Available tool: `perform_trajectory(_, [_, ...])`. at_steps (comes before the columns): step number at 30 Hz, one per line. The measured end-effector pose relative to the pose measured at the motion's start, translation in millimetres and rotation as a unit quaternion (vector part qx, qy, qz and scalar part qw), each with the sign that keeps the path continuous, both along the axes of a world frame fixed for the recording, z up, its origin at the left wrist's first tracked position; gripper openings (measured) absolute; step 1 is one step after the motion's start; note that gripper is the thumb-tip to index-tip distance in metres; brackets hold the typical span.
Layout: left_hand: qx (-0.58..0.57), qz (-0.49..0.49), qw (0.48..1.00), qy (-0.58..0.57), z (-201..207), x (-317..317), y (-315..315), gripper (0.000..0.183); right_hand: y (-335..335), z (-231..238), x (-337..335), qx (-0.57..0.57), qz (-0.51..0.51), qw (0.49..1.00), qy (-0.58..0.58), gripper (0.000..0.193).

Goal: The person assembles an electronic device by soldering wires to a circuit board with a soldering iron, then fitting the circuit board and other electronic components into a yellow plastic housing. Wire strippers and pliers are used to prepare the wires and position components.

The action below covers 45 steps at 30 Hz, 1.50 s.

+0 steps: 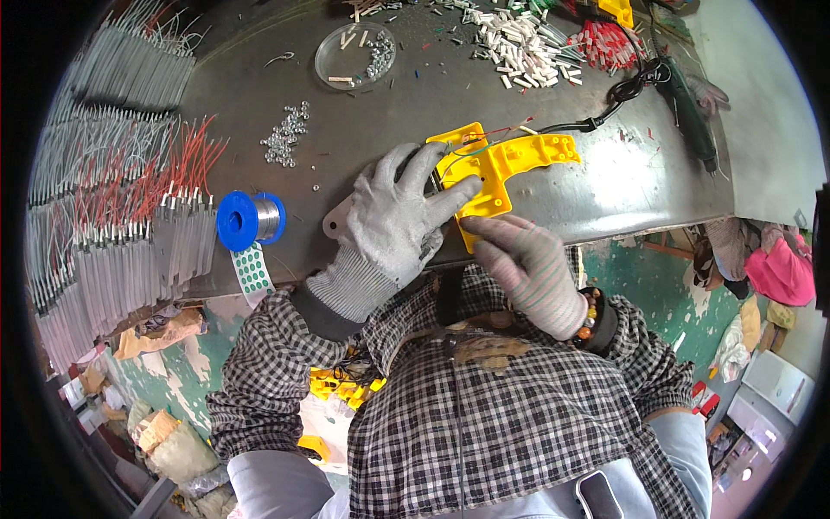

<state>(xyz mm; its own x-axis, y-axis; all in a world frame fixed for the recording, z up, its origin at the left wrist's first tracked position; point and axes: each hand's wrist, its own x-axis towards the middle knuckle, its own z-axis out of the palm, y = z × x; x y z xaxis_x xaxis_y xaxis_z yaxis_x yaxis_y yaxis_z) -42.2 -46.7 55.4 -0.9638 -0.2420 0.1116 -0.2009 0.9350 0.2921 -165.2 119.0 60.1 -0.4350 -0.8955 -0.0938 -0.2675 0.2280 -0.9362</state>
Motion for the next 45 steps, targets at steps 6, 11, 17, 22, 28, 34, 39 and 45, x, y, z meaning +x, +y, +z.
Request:
perform_trajectory(6, [0.012,0.049,0.975,-0.216,6.5,-20.2,-1.6,0.050,-2.1,0.0,-0.4,0.054,0.053,0.982,0.175,0.028])
perform_trajectory(11, [0.022,0.089,0.972,-0.215,-5.0,-23.8,-0.3,0.040,15.1,13.6,-2.2,0.131,0.078,0.965,0.211,0.037])
perform_trajectory(17, [-0.016,-0.019,0.991,-0.133,21.4,-13.9,4.0,0.035,25.9,18.6,-31.6,0.150,0.034,0.976,0.157,0.044])
perform_trajectory(22, [-0.009,0.085,0.993,-0.079,5.2,-15.3,18.3,0.045,-7.3,48.0,-46.8,0.228,0.175,0.900,0.327,0.044])
perform_trajectory(28, [-0.037,0.112,0.991,-0.070,-1.3,-15.8,28.5,0.062,-35.4,45.5,-64.5,0.152,0.207,0.900,0.353,0.046])
perform_trajectory(34, [0.167,0.115,0.965,0.165,-13.0,-4.2,22.9,0.078,-42.0,46.1,-70.3,0.081,0.286,0.880,0.372,0.030])
perform_trajectory(39, [0.095,0.144,0.980,0.099,-12.4,-7.8,30.2,0.087,-49.8,47.7,-59.2,0.063,0.312,0.823,0.471,0.024])
perform_trajectory(45, [0.083,0.168,0.979,0.079,-12.6,-14.4,34.9,0.092,-56.2,16.5,-68.9,0.014,0.352,0.830,0.433,0.031])
